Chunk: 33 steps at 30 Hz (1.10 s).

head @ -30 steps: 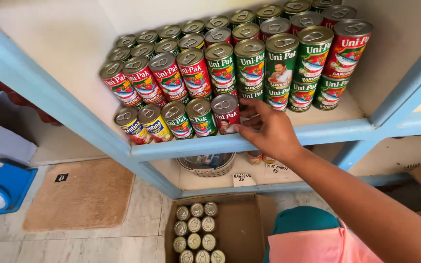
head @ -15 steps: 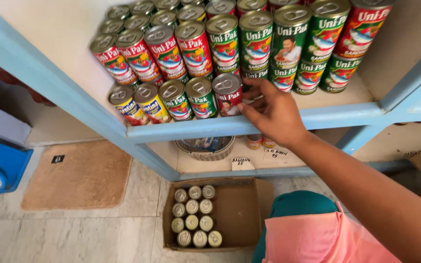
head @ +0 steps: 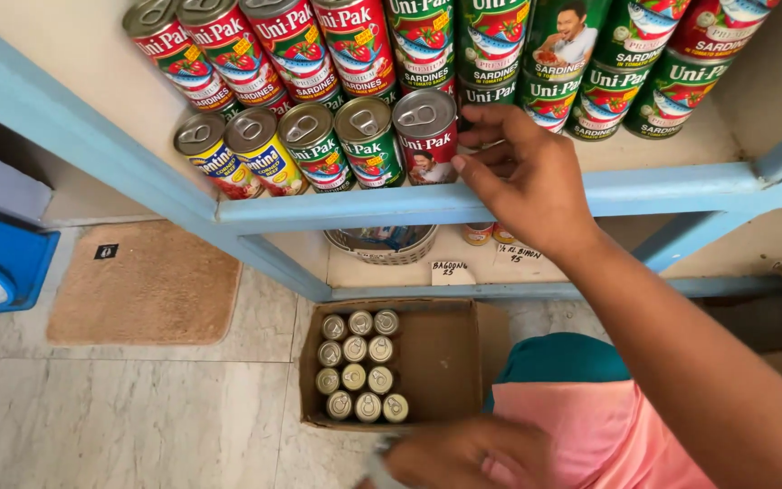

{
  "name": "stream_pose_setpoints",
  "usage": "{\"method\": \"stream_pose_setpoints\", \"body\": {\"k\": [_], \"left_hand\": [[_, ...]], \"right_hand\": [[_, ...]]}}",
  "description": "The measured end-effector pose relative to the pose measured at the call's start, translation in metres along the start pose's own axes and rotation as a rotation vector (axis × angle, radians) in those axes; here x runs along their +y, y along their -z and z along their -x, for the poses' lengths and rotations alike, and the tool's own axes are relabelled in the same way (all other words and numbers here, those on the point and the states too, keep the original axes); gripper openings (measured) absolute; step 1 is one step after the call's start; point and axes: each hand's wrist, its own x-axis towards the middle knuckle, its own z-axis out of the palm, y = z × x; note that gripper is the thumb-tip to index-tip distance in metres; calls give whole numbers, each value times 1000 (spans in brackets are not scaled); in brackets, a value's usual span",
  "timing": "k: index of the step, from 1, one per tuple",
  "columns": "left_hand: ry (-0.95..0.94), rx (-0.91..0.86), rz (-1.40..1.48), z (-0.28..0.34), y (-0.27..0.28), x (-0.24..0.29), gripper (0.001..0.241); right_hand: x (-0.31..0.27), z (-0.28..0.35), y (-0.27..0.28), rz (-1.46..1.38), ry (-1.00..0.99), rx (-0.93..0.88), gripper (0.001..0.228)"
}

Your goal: Stocking various canned goods from a cardboard box onto grocery store shelves.

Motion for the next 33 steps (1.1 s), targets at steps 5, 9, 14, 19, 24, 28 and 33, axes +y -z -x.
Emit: {"method": "stream_pose_setpoints", "body": {"k": [5, 9, 14, 19, 24, 28, 33], "left_hand": [[308, 1043, -167, 84, 59, -89, 11], [1029, 1109, -768, 117, 64, -156, 31], [1512, 876, -793, 86, 51, -178, 62], [1561, 959, -869, 94, 53, -223, 58], [1532, 959, -1052, 101, 52, -246, 40], [1479, 989, -1053, 94, 52, -227, 43], [1458, 961, -857, 71, 45, -200, 50]], "right_hand": [[3, 58, -36, -34, 209, 246, 26], [13, 109, -83, 72, 303, -11, 26], [91, 153, -116, 359, 12, -755, 35], [106, 170, -114, 576, -288, -1203, 60], [108, 172, -113, 502, -269, -1054, 58], [106, 171, -115, 540, -275, -1084, 53], [114, 177, -116, 535, -274, -1096, 54]]}}
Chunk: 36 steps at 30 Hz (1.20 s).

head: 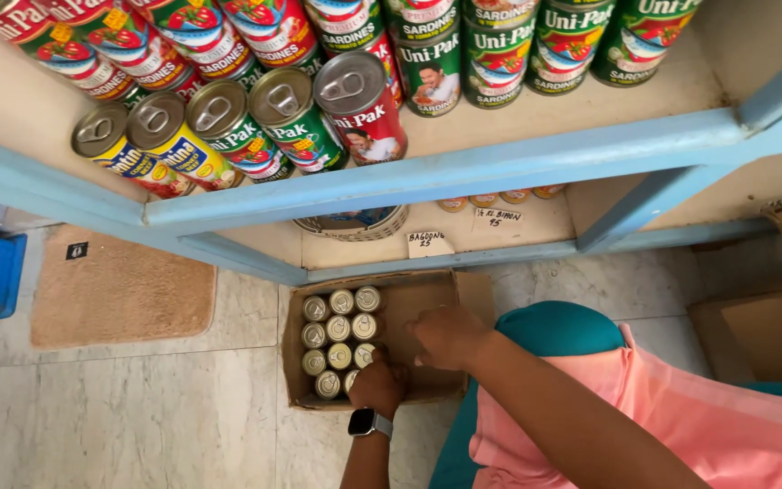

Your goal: Stocking various canned goods from a cardboard box onto grocery store shelves.

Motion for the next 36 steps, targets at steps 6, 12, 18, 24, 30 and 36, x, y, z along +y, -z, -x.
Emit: {"method": "stream_pose_setpoints", "body": {"k": [6, 12, 18, 24, 30, 36], "left_hand": [[-85, 53, -163, -4, 2, 0, 49], [-157, 93, -208, -6, -2, -6, 56], [-318, 87, 144, 39, 69, -15, 51], [-482, 34, 575, 125, 211, 19, 65], [-856, 471, 691, 151, 238, 17, 69], [-1060, 795, 986, 161, 251, 69, 61]], "right_hand": [[3, -2, -5, 28, -12, -9, 57], [2, -4, -4, -13, -45, -19, 55], [20, -20, -32, 69, 12, 44, 44], [-5, 10, 33, -481, 193, -46, 84], [-39, 80, 101, -587, 408, 378, 67], [-49, 136, 155, -432, 565, 878, 65]]}}
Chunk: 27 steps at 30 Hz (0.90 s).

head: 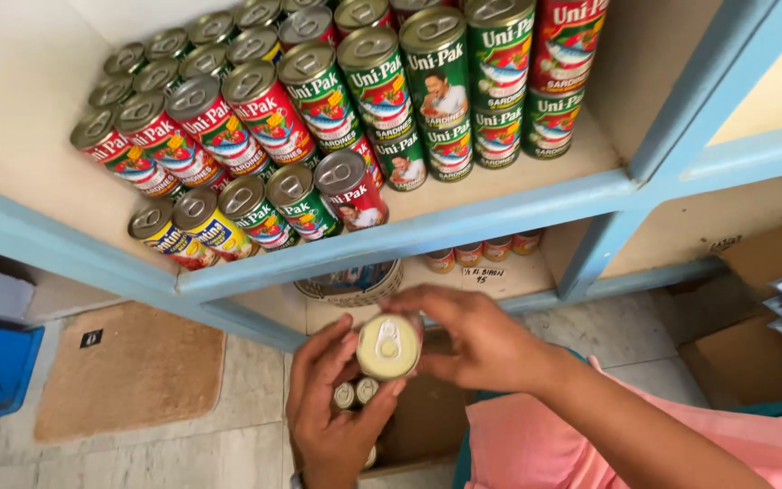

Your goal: Stocking various canned goods from a cardboard box onto grocery store shelves.

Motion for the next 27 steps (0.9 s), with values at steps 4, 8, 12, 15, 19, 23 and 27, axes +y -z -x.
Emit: {"method": "stream_pose_setpoints", "body": {"k": [4, 8, 12, 15, 19, 23, 27], "left_hand": [[-170, 124, 266, -31, -37, -8, 59], [-178, 132, 174, -65, -64, -21, 46], [-54, 167, 164, -85, -81, -32, 38], [-65, 166, 82, -89, -84, -32, 35], [-94, 170, -3, -91, -85, -36, 34], [-98, 153, -48, -93, -85, -36, 37], [-122, 139, -125, -94, -86, -33, 38]], "right_hand": [[-5, -22, 28, 195, 235, 163, 68], [5, -42, 41, 229, 147, 318, 68], [20, -57, 44, 271, 66, 386, 67], [29, -59, 40, 235, -33, 421, 66], [43, -64, 38, 185, -44, 430, 64], [44, -70, 38, 146, -130, 443, 62], [37, -76, 41, 228, -247, 417, 61]]}}
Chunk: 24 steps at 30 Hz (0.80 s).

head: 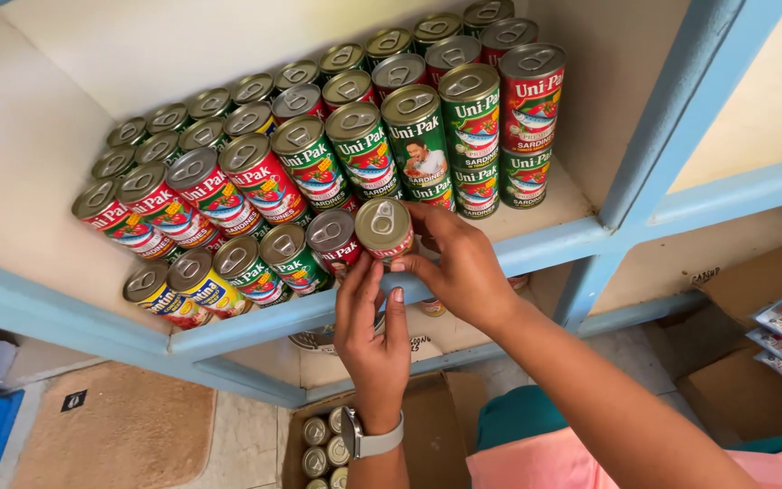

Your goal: Stocking various canned goods from a cardboard box onto grocery store shelves.

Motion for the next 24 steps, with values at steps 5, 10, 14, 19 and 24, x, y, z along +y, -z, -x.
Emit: {"method": "stream_pose_setpoints", "body": {"k": [5, 10, 14, 19, 24], "left_hand": [[-19, 2, -82, -2, -2, 5, 40], [28, -14, -80, 0, -2, 3, 40], [47, -23, -81, -1, -1, 5, 39], [68, -26, -46, -1, -1, 5, 40], [41, -21, -70, -1, -1, 6, 40]], "right_hand": [[9, -4, -5, -9, 45, 27, 62], [0, -5, -5, 63, -29, 15, 71], [-5, -1, -3, 164, 128, 18, 71], [-7, 1, -4, 173, 87, 7, 66], [-5, 2, -8, 243, 83, 31, 69]]}}
